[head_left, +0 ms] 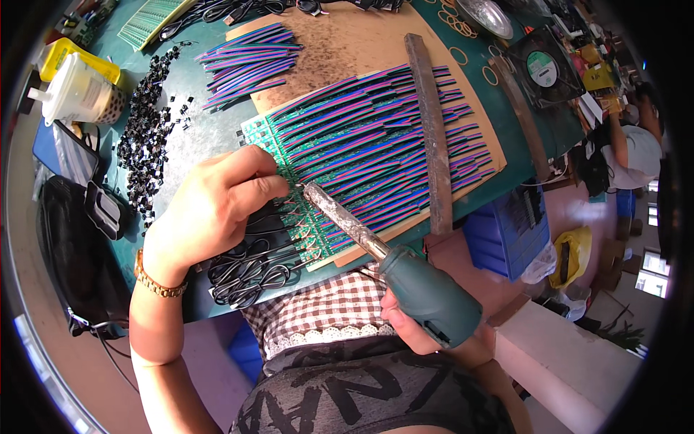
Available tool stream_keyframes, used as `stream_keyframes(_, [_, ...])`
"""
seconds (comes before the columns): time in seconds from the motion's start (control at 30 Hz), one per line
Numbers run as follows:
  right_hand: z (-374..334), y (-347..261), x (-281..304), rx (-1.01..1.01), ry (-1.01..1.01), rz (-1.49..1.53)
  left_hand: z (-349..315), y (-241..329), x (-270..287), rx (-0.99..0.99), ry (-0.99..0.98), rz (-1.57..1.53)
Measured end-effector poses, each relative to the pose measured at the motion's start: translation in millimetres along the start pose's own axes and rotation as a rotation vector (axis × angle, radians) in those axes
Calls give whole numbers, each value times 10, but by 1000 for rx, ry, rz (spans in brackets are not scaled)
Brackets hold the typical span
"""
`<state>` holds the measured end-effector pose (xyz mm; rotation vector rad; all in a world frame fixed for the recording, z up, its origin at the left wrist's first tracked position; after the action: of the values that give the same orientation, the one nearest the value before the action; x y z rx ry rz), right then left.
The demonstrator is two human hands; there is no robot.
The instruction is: The person attaches cables to circuit boards using a soldering tool, sets the assembled board aside, and solders small electronic components onto a new panel of circuit boards.
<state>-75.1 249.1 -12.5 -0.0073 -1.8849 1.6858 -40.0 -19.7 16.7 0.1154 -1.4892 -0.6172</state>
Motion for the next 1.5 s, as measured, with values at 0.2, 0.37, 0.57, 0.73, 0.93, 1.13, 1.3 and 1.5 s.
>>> stream_keyframes(0.2, [-21,85,-95,2,-65,75,-9,-3,-4,20,-3,0])
stream_keyframes(0.37, [-38,32,-49,-2,-77,50,-15,-9,-19,28,-9,-16])
stream_keyframes(0.57, [-60,2,7,-55,-67,75,-23,-12,-28,27,-14,6])
stream_keyframes(0.73, [-47,50,24,-13,-78,119,-17,-6,-20,33,-18,1])
stream_keyframes(0.93, [-13,-24,74,184,-34,-55,-37,-19,-34,11,-12,15])
stream_keyframes(1.13, [-20,8,98,148,1,105,20,23,43,-26,-2,1])
stream_keyframes(1.3, [-179,82,99,-1,56,301,146,4,266,45,-200,-217])
stream_keyframes(1.5, [-291,182,128,-112,237,525,869,-812,722,514,223,-129])
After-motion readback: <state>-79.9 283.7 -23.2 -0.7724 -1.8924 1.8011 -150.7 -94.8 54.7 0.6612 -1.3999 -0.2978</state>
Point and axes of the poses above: each hand's wrist, its own z-axis towards the middle knuckle, its own x-axis out of the back of the hand, y = z × x, the point moved 4 cm from there along z, towards the middle knuckle, and after that the axes turned 9 degrees about -y, right-handed, at the moved point
